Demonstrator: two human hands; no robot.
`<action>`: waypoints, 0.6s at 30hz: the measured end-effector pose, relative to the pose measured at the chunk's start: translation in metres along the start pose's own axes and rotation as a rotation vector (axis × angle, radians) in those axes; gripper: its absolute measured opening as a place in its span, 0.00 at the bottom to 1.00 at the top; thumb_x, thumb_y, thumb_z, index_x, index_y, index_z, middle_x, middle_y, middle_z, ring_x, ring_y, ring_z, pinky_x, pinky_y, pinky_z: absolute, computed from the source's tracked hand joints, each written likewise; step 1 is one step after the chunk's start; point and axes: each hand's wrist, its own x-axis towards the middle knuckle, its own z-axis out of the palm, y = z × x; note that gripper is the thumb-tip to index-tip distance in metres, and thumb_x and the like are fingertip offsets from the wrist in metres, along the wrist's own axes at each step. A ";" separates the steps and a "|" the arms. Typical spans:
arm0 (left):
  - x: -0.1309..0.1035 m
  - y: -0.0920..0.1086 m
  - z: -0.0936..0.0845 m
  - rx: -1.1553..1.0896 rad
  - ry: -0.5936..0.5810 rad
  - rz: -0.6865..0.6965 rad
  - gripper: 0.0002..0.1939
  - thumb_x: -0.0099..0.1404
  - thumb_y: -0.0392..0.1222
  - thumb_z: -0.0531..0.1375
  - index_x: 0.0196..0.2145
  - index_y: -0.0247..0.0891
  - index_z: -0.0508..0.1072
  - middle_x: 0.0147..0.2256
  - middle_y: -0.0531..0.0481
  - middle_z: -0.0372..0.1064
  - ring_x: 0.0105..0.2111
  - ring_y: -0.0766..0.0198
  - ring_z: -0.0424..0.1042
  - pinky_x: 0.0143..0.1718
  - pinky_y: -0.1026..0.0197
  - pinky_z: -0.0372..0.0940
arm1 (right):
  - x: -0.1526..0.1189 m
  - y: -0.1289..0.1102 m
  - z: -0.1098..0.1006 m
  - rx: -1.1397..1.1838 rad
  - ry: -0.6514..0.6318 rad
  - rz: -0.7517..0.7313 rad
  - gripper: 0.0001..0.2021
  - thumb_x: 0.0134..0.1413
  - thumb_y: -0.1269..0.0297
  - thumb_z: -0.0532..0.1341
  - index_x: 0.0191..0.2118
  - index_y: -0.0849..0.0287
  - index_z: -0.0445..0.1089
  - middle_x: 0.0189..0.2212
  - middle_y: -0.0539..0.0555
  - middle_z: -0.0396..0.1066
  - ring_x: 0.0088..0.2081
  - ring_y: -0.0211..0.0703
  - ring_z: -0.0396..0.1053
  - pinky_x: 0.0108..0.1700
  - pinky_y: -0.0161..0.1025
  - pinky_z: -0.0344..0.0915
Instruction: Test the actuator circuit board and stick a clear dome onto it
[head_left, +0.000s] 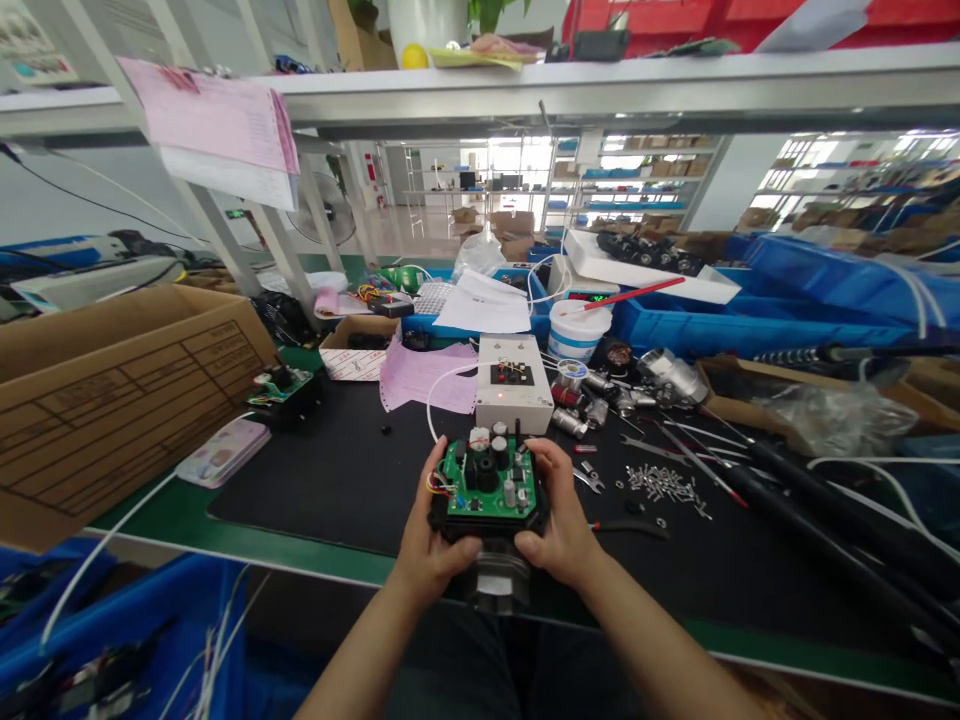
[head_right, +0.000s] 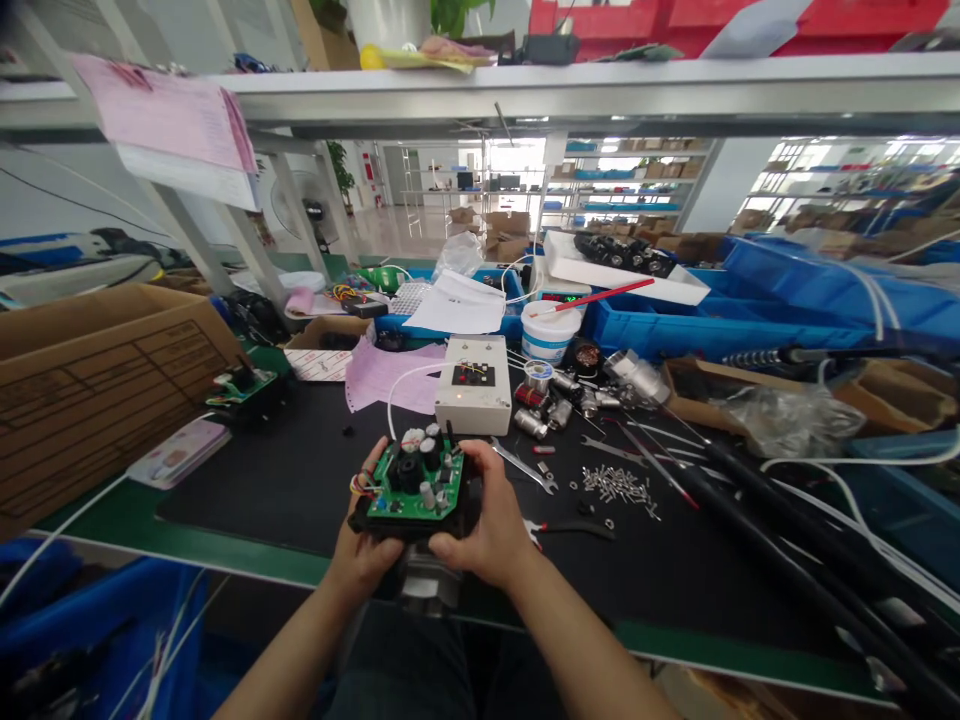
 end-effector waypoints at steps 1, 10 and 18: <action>0.000 -0.001 -0.005 0.014 -0.030 -0.023 0.55 0.50 0.55 0.69 0.67 0.35 0.46 0.59 0.34 0.61 0.58 0.43 0.63 0.58 0.50 0.59 | -0.003 0.000 -0.001 -0.030 -0.002 -0.006 0.43 0.47 0.30 0.58 0.58 0.56 0.47 0.48 0.61 0.61 0.49 0.56 0.66 0.51 0.50 0.65; 0.003 0.005 -0.025 0.004 -0.170 -0.211 0.58 0.45 0.53 0.72 0.67 0.40 0.48 0.63 0.35 0.56 0.60 0.42 0.59 0.62 0.46 0.53 | -0.023 0.000 -0.005 -0.294 0.047 -0.066 0.46 0.42 0.36 0.64 0.59 0.56 0.47 0.50 0.62 0.57 0.51 0.63 0.64 0.52 0.55 0.66; -0.009 0.012 -0.027 0.034 0.135 -0.221 0.39 0.47 0.53 0.72 0.56 0.41 0.69 0.62 0.40 0.59 0.63 0.43 0.54 0.63 0.46 0.51 | -0.005 -0.031 0.007 -0.458 0.044 -0.052 0.42 0.43 0.42 0.67 0.59 0.55 0.50 0.49 0.62 0.62 0.48 0.61 0.68 0.47 0.52 0.70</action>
